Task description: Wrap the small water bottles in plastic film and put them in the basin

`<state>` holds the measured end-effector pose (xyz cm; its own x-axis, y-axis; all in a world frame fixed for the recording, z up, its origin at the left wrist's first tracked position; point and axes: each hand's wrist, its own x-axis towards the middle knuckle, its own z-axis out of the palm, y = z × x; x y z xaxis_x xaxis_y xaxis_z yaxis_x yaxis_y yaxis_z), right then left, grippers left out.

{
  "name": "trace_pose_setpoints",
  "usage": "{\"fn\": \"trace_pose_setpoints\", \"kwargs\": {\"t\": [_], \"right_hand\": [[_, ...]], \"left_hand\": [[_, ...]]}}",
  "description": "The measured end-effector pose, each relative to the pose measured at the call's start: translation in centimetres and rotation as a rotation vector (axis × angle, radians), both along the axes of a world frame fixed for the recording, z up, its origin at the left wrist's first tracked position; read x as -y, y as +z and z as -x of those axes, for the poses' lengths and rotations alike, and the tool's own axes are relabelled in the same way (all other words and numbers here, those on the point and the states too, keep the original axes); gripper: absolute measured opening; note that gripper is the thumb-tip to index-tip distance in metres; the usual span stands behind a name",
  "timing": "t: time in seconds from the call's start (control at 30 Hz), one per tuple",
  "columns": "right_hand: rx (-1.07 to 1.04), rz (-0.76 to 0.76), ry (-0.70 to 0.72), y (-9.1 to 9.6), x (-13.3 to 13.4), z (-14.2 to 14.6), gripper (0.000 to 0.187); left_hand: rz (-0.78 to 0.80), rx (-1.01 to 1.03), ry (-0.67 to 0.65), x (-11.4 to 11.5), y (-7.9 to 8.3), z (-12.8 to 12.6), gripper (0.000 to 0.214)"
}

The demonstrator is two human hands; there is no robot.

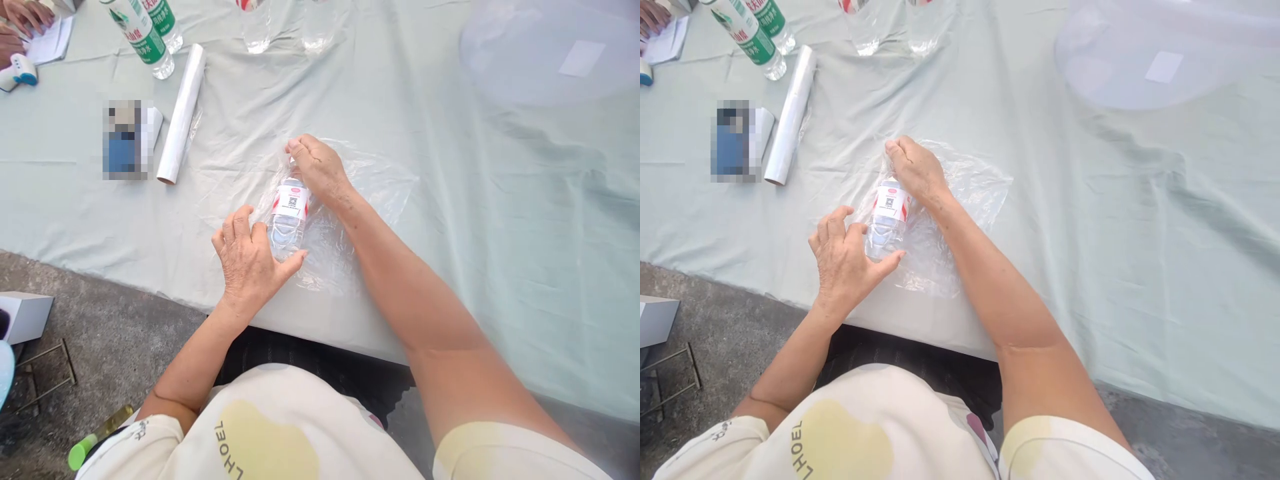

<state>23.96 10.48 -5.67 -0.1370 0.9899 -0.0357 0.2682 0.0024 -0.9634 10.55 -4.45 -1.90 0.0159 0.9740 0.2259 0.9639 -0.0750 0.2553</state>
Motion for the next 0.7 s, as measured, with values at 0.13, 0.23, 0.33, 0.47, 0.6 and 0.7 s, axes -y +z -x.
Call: {"fn": "trace_pose_setpoints", "kwargs": {"t": [0.13,0.23,0.33,0.47,0.6,0.7], "right_hand": [[0.013,-0.105,0.023,0.0,0.8,-0.3,0.051],[0.055,-0.156,0.016,-0.1,0.9,-0.4,0.056],[0.047,-0.167,-0.003,0.0,1.1,-0.4,0.058],[0.017,-0.174,-0.013,0.0,1.4,-0.4,0.061],[-0.062,-0.135,-0.065,-0.2,1.3,-0.4,0.060],[-0.152,-0.079,-0.130,0.1,0.8,-0.5,0.049]], "left_hand": [[-0.003,0.021,0.006,0.3,0.0,1.3,0.040],[-0.012,0.037,0.018,0.6,-0.1,2.4,0.040],[-0.002,0.041,0.020,0.9,0.0,2.9,0.042],[0.070,0.074,0.068,1.1,0.1,2.7,0.045],[0.097,0.126,0.090,1.3,-0.1,2.5,0.048],[0.065,0.161,0.071,1.6,-0.5,2.4,0.048]]}}
